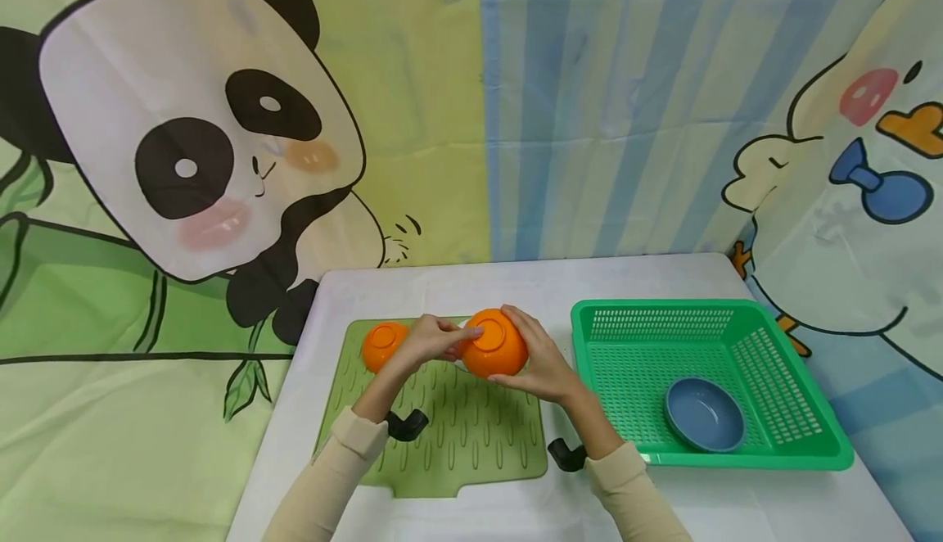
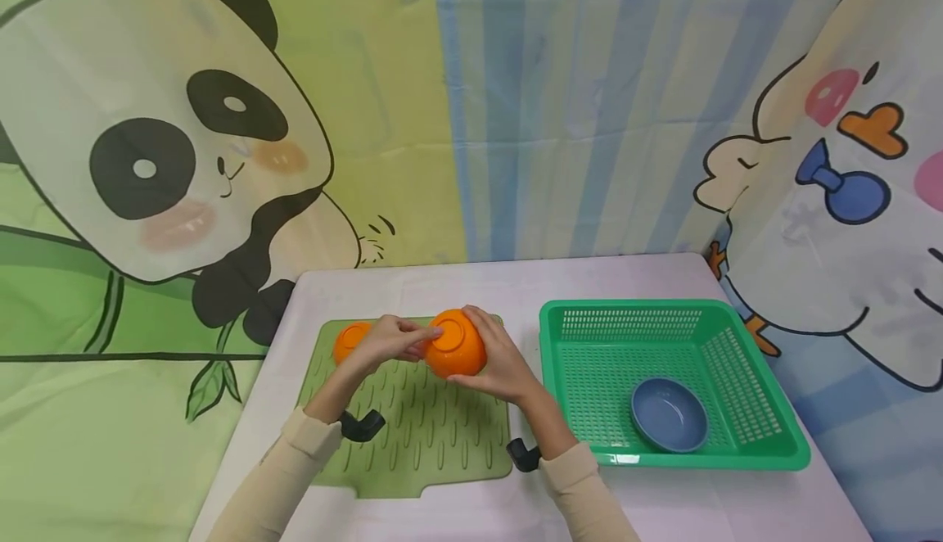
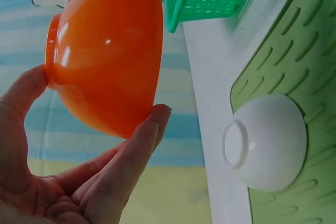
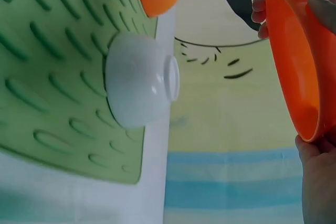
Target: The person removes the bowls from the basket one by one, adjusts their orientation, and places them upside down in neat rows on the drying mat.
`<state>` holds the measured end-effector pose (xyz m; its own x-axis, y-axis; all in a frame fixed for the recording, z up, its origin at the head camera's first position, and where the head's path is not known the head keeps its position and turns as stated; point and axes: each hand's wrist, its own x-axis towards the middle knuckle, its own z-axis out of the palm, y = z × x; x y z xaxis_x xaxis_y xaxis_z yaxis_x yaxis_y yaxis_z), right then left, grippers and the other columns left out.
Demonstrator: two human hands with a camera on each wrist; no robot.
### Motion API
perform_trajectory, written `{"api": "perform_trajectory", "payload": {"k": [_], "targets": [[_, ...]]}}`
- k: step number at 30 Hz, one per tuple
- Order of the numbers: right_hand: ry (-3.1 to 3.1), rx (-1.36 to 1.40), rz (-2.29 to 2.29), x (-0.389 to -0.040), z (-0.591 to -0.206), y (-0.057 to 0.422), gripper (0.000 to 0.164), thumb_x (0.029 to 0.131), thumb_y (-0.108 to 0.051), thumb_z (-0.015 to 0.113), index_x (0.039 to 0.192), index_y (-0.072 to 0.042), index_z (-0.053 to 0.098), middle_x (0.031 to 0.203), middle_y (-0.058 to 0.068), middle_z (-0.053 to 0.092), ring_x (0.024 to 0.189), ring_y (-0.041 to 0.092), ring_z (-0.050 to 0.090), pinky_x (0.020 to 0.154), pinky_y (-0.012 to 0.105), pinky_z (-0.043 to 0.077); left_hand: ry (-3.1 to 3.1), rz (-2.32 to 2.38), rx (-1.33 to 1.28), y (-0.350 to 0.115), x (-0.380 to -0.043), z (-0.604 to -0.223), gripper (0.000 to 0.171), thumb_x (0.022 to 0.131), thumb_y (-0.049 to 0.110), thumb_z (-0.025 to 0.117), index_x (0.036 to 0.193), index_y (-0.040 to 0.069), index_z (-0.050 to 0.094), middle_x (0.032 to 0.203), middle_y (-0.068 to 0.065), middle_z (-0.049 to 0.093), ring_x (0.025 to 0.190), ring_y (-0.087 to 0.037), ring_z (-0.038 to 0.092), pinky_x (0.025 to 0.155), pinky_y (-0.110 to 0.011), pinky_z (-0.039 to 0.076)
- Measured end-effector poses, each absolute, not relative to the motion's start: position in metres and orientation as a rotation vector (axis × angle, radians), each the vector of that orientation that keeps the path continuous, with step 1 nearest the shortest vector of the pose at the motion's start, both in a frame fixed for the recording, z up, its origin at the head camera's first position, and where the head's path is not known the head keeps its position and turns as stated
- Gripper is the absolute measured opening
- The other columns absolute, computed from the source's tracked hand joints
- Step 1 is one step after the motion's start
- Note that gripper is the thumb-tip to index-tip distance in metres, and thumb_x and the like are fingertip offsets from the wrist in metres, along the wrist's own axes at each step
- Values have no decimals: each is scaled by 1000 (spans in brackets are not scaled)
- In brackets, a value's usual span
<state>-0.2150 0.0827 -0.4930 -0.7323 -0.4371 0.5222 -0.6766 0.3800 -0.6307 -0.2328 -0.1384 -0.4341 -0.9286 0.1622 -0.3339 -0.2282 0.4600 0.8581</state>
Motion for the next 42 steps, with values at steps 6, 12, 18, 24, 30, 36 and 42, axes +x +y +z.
{"api": "perform_trajectory", "payload": {"k": [6,12,18,24,30,36,42], "targets": [[-2388,1010,1251,-209,-505,47,100,66,-38,83,144,-6,29,144,11,32,130,24,33,93,42,44,2418,1451,-145,-170,-215,-445,71,69,53,75,109,-5,64,95,-13,66,74,-23,67,65,-33,56],[-2402,1096,1247,-204,-523,0,100,66,-44,81,143,-6,29,142,11,34,131,22,32,97,41,41,2445,1438,-249,-215,-195,-458,67,70,49,76,105,-7,66,91,-13,67,71,-21,66,64,-34,56],[-2458,1149,1264,-192,-541,-48,99,68,-47,79,143,-8,27,142,9,34,128,22,37,97,38,41,2438,1297,-340,-263,-180,-467,50,72,46,75,85,-2,69,76,-9,67,67,-23,66,61,-34,56],[-2534,1145,1295,-180,-556,-86,97,68,-47,79,140,-9,27,140,7,34,123,19,40,96,34,42,2358,1263,-375,-301,-175,-485,49,75,42,75,89,-4,68,75,-10,67,69,-27,67,67,-38,55],[-2624,1160,1258,-175,-570,-103,96,69,-45,79,140,-7,27,141,9,33,122,20,41,96,33,42,2293,1261,-387,-320,-173,-506,42,75,36,76,87,-3,70,74,-11,68,70,-28,67,69,-39,55],[-2593,1186,1272,-175,-588,-110,94,68,-45,79,139,-8,28,136,5,37,115,15,46,93,28,44,2273,1272,-402,-325,-174,-524,38,73,35,78,80,-3,72,72,-11,68,65,-25,67,68,-40,55],[-2578,1182,1314,-175,-602,-113,96,68,-44,80,139,-6,27,136,4,36,115,15,45,94,29,43,2294,1282,-487,-324,-173,-534,39,70,35,80,77,-2,72,68,-11,67,60,-22,66,66,-39,55]]}}
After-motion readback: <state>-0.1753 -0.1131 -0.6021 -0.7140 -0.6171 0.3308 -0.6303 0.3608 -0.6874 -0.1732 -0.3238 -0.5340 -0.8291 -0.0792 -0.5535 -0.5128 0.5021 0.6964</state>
